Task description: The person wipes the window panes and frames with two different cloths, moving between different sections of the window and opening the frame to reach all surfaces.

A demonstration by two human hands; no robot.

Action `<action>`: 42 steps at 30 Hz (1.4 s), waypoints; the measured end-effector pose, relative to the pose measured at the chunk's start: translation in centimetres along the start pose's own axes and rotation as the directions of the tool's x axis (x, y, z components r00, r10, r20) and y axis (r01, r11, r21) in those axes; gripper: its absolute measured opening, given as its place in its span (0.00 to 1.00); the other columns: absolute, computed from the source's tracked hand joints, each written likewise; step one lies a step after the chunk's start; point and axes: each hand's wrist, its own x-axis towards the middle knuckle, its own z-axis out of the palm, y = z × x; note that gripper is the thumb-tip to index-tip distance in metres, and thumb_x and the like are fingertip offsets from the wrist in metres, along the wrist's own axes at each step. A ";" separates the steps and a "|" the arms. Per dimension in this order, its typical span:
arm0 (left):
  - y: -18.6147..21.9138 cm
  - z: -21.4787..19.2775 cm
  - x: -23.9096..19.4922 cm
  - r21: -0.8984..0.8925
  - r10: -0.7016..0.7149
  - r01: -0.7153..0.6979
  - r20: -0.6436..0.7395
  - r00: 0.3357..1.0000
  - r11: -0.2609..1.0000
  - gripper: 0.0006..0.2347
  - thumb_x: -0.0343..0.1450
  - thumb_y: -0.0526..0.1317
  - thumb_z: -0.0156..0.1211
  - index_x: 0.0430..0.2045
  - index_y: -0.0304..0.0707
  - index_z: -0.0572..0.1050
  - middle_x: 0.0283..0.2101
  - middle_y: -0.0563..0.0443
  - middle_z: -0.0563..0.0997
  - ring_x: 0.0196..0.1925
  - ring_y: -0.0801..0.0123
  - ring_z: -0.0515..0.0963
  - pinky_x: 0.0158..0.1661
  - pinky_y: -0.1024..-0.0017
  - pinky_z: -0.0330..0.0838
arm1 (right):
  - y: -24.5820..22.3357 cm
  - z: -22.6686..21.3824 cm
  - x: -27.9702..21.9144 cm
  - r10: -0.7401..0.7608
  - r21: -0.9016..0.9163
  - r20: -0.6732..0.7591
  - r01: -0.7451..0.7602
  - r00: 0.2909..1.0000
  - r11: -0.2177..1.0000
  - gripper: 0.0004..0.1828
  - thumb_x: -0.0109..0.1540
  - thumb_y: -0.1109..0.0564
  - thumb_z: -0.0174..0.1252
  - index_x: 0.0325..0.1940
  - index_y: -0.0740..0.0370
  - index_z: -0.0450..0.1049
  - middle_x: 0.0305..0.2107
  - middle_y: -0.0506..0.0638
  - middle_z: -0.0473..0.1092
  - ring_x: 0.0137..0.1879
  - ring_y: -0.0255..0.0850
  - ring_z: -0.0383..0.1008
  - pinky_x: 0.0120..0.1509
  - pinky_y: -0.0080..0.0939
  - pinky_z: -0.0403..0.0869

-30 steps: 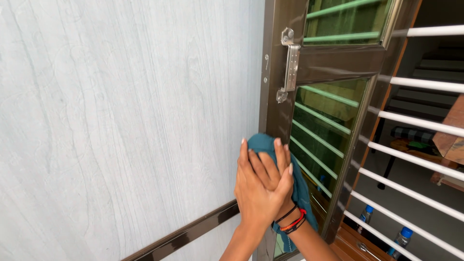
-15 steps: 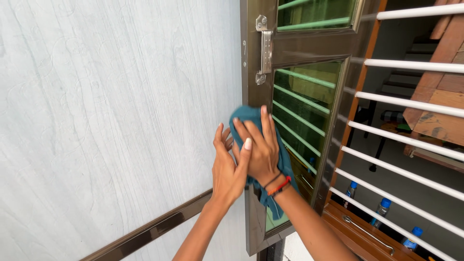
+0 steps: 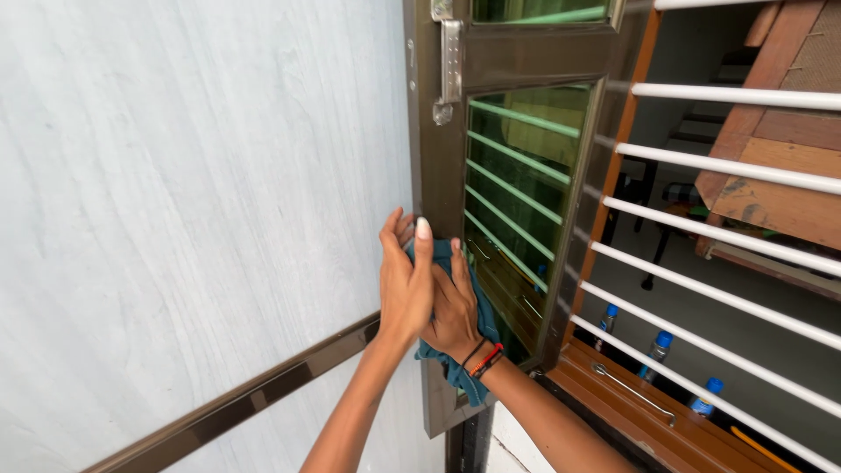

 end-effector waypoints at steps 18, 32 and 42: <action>-2.4 4.8 2.7 0.243 0.084 0.007 -0.361 0.929 0.970 0.19 0.78 0.54 0.46 0.40 0.33 0.72 0.29 0.48 0.76 0.31 0.65 0.73 0.36 0.64 0.69 | 11.0 -5.7 12.9 -0.057 -0.145 -0.127 0.038 0.990 0.989 0.27 0.70 0.49 0.51 0.66 0.73 0.72 0.61 0.65 0.71 0.80 0.67 0.48 0.82 0.72 0.49; -4.6 4.6 3.0 0.318 0.217 -0.087 -0.403 0.889 0.944 0.18 0.78 0.52 0.49 0.32 0.34 0.72 0.26 0.52 0.72 0.27 0.72 0.68 0.30 0.72 0.64 | 20.1 -8.7 12.0 0.266 -0.086 -0.388 -0.321 0.883 0.943 0.28 0.75 0.53 0.50 0.75 0.73 0.62 0.70 0.66 0.63 0.84 0.66 0.39 0.86 0.64 0.53; -6.3 4.4 3.3 0.298 0.175 -0.044 -0.431 0.885 0.954 0.20 0.78 0.53 0.50 0.22 0.38 0.61 0.21 0.56 0.62 0.24 0.78 0.57 0.24 0.74 0.54 | 22.3 -9.1 15.0 0.471 0.076 -0.523 -0.512 0.711 0.856 0.32 0.74 0.48 0.54 0.79 0.66 0.60 0.75 0.73 0.46 0.83 0.68 0.40 0.84 0.66 0.52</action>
